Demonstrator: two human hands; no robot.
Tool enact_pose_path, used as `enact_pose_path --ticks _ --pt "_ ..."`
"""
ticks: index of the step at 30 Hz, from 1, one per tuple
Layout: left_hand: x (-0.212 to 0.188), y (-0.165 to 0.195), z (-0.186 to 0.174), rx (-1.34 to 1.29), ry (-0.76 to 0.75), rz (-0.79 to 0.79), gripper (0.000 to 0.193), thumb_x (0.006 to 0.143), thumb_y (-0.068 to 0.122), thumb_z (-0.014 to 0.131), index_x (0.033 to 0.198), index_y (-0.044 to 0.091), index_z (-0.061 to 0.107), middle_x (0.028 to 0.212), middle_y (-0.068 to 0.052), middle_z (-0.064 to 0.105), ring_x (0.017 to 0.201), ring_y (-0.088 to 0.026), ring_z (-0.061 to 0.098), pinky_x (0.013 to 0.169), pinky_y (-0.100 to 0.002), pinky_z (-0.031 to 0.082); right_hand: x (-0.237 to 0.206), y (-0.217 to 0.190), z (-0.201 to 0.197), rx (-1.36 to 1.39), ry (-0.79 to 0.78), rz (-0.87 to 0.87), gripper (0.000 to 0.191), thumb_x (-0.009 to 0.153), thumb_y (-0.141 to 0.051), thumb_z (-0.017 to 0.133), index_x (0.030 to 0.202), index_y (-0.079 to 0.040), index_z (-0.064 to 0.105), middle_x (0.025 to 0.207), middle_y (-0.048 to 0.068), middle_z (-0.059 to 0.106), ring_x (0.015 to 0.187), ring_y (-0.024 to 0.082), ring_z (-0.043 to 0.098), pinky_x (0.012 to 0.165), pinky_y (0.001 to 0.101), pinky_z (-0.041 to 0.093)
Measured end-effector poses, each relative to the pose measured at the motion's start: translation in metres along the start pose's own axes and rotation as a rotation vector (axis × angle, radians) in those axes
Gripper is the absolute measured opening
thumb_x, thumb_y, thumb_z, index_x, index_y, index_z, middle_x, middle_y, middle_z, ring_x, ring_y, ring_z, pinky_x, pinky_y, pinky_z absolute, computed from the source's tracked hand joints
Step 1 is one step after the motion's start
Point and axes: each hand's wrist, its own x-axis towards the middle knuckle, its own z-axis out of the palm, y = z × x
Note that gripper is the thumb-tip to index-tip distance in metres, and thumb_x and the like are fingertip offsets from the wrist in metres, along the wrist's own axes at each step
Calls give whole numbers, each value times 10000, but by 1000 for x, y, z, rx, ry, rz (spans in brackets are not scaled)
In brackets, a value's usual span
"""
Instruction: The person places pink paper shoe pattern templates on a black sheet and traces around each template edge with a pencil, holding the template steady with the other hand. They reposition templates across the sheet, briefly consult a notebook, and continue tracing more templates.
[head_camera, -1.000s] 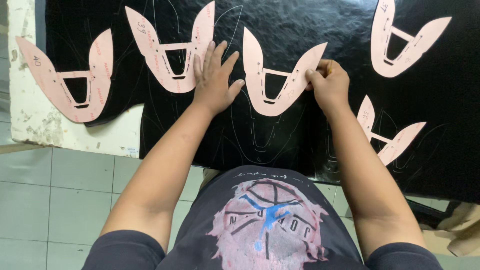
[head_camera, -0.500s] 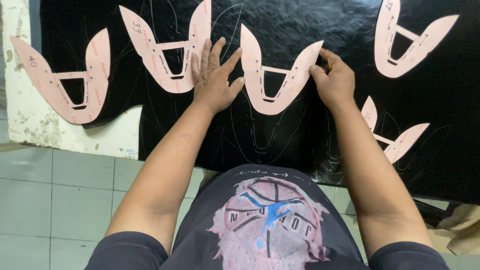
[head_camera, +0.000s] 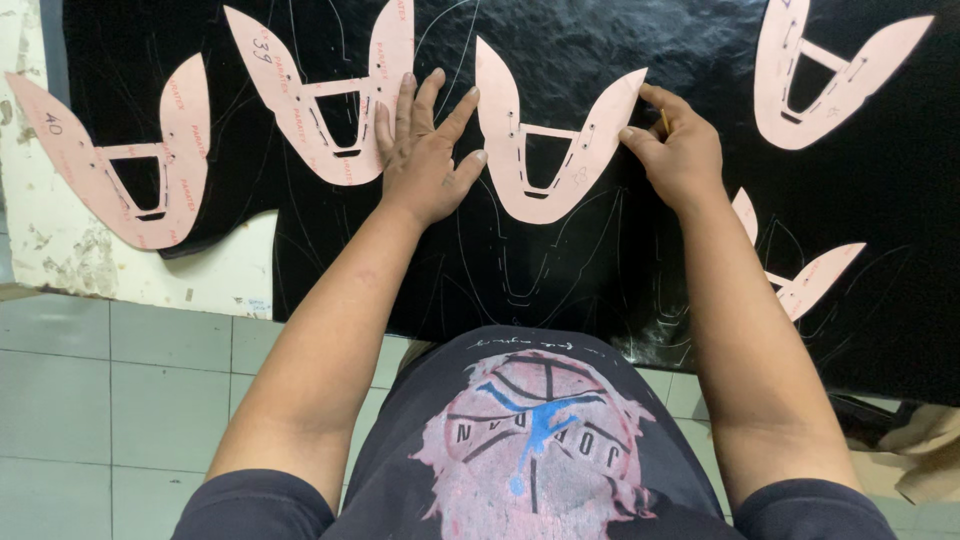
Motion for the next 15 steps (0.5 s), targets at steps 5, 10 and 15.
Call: enact_pose_path --ticks 5,10,15 --pt "1 -1 2 14 -14 -7 694 934 473 625 1580 367 394 1705 -61 110 1566 -326 -62 1237 -587 -79 1 4 3 22 -5 35 556 907 -166 785 1438 -144 621 766 -18 620 638 80 572 613 268 488" --pt "0 -4 3 15 -11 1 691 947 483 620 1586 377 379 1706 -65 98 1565 -332 -68 1235 -595 -81 1 6 5 6 8 -11 540 928 -164 793 1442 -134 630 764 -4 626 628 82 572 610 262 485" --pt "0 -5 5 17 12 19 700 946 478 626 1590 368 375 1703 -66 100 1561 -340 -61 1222 -610 -79 2 7 6 30 6 16 554 918 -162 792 1444 -140 621 775 -12 624 626 79 575 600 261 493"
